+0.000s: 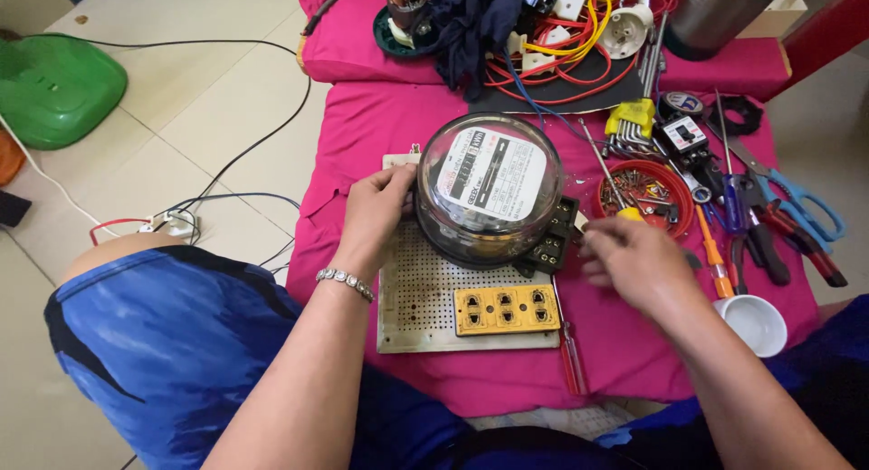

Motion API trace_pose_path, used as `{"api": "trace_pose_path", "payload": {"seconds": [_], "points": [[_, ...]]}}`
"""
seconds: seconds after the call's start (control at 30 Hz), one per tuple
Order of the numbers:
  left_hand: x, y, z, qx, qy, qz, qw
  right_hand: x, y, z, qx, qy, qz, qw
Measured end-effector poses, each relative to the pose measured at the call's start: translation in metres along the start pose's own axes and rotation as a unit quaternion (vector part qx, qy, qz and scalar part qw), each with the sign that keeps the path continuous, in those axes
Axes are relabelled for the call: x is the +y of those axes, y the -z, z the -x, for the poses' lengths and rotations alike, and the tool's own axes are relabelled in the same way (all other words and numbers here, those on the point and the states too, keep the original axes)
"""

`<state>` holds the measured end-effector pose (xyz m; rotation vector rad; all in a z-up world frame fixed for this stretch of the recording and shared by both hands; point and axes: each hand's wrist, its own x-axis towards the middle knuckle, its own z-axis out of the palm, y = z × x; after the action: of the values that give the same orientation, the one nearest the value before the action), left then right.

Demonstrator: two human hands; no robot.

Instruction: The person uses a screwdriver to tighten screws on a black electronic component, then places a clear glass bowl over the component to secure it. The person adjusts the bowl and component on a perforated metal board.

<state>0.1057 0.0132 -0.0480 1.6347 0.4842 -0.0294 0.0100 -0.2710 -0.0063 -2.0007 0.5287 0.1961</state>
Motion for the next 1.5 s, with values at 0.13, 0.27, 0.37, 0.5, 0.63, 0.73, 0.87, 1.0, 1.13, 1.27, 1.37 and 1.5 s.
{"api": "trace_pose_path", "payload": {"seconds": [0.13, 0.27, 0.37, 0.5, 0.63, 0.73, 0.87, 1.0, 1.13, 1.27, 1.37, 1.5], "points": [[-0.008, 0.003, -0.012, -0.012, -0.016, -0.051, 0.999, -0.016, -0.013, 0.015, -0.054, -0.063, -0.061, 0.995], [0.005, 0.005, 0.003, 0.0, -0.023, -0.074, 0.997, -0.014, -0.015, 0.007, -0.041, -0.083, -0.117, 0.989], [-0.002, 0.004, 0.004, 0.01, -0.006, -0.057, 0.998, -0.03, -0.019, 0.016, -0.036, -0.08, -0.132, 0.987], [-0.009, 0.005, 0.01, 0.029, 0.001, -0.014, 0.999, -0.032, -0.023, 0.007, -0.038, -0.074, -0.114, 0.99], [0.0, 0.007, 0.039, 0.029, 0.012, 0.011, 0.999, -0.037, -0.024, 0.006, -0.025, -0.081, -0.146, 0.986], [0.007, 0.01, 0.061, 0.028, 0.027, 0.033, 0.999, -0.034, -0.025, -0.001, -0.011, -0.077, -0.151, 0.985], [0.02, 0.012, 0.083, 0.05, 0.051, 0.077, 0.994, -0.031, -0.025, -0.011, 0.006, -0.041, -0.11, 0.993], [0.003, 0.017, 0.083, 0.069, 0.064, 0.091, 0.991, -0.035, -0.027, -0.024, 0.014, -0.001, -0.07, 0.997], [0.001, 0.021, 0.094, 0.071, 0.063, 0.097, 0.991, -0.048, -0.038, -0.048, 0.018, 0.065, 0.049, 0.997], [-0.019, 0.022, 0.102, 0.04, 0.064, 0.128, 0.989, -0.053, -0.044, -0.078, -0.002, 0.095, 0.01, 0.995], [-0.022, 0.02, 0.113, 0.04, 0.074, 0.162, 0.983, -0.055, -0.049, -0.101, -0.011, 0.106, -0.004, 0.994], [-0.023, 0.014, 0.121, 0.023, 0.09, 0.178, 0.98, -0.058, -0.056, -0.108, -0.001, 0.114, -0.047, 0.992]]}}
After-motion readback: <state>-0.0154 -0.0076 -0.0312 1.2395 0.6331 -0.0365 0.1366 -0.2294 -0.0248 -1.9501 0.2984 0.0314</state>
